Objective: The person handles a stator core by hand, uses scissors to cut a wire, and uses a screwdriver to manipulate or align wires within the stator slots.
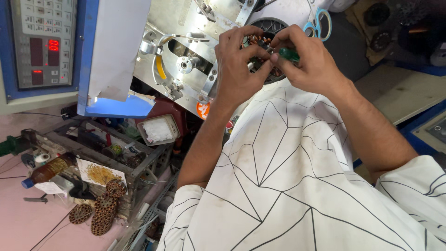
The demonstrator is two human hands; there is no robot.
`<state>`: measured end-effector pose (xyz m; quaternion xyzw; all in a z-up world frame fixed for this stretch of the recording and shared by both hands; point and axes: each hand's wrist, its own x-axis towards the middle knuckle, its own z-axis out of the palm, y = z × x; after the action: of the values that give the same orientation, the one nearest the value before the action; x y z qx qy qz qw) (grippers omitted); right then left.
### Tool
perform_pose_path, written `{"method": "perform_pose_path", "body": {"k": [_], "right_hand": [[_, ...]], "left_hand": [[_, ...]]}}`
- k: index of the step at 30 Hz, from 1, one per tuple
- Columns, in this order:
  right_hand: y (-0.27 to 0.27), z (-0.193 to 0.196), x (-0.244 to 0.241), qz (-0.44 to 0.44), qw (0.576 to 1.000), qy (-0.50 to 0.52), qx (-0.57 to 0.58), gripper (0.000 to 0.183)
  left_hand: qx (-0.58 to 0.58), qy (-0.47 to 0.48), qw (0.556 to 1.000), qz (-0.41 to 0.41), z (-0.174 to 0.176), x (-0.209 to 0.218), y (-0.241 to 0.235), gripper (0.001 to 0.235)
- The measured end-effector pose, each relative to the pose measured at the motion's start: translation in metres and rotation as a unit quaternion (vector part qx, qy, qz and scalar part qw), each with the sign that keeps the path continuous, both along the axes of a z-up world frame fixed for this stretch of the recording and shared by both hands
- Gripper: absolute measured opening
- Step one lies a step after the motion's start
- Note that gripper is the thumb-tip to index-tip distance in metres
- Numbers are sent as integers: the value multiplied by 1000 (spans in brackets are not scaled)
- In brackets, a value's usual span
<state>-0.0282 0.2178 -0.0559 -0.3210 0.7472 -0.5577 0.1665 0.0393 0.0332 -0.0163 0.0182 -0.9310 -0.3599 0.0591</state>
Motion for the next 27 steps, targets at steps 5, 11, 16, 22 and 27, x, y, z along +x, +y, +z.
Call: {"method": "perform_pose_path", "body": {"k": [5,11,16,22,27], "right_hand": [[7,-4,-5,10,998,-53,22,28],[5,-10,-2,-7,998,-64,5,31],[7,-6,11,-34,997,-68,14,36],[1,6,14,3,990,137,21,40],[-2,17,14,-84,992,99,-11,42]], "left_hand": [[27,0,999,-29,2,-7,-8,12],[31,-27,998,-38,4,-15,-13,12],[6,-8,999,-46,-5,-24,-18,12],[117,-76,989,-39,-41,-48,-22,13],[237,1,971,16,-58,-23,-35,26]]}}
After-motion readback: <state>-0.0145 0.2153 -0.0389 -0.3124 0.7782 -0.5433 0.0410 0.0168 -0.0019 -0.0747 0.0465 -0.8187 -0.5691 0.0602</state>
